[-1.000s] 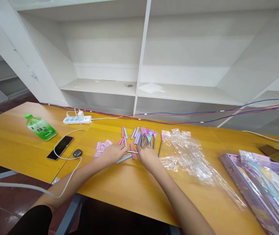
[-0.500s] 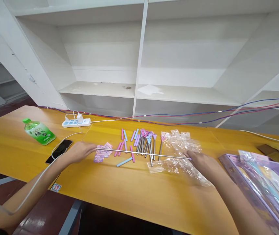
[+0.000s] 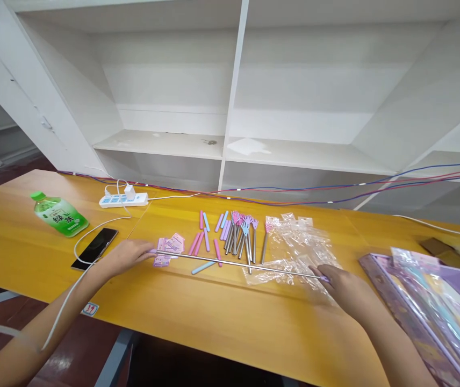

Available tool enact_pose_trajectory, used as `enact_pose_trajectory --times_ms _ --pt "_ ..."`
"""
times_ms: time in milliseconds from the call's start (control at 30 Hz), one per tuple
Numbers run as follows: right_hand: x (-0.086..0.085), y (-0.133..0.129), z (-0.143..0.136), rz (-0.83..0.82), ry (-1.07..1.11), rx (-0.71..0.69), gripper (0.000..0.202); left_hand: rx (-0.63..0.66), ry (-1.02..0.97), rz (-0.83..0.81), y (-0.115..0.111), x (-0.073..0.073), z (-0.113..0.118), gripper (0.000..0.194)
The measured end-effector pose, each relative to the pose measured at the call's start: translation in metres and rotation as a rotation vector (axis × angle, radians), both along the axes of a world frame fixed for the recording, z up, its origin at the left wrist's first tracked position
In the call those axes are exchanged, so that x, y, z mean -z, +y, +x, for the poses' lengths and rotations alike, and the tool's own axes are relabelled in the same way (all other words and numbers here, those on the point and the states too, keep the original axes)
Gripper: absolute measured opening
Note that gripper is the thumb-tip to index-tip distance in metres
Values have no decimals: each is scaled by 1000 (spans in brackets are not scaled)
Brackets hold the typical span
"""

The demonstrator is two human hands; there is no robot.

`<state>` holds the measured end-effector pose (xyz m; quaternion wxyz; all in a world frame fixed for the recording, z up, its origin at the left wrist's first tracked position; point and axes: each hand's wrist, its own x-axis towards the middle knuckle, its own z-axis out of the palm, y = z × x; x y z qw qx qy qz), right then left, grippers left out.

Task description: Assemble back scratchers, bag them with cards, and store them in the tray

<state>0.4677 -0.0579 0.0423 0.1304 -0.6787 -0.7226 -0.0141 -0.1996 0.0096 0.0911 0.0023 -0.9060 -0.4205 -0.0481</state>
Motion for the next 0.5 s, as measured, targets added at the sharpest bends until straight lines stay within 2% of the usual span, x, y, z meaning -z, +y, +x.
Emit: enact_pose_trajectory --times_ms 100,267,367,433,500 --pt "1 -3 1 -52 99 9 64 -22 19 34 1 3 -3 40" --pt "3 9 7 -43 92 178 67 -61 73 95 15 1 10 34" --pt "1 18 11 24 67 248 63 -67 99 84 22 0 18 29" --pt "-2 23 3 60 59 260 58 -42 94 72 21 4 28 28" --pt "-3 25 -26 66 69 228 49 -3 76 43 15 14 51 29"
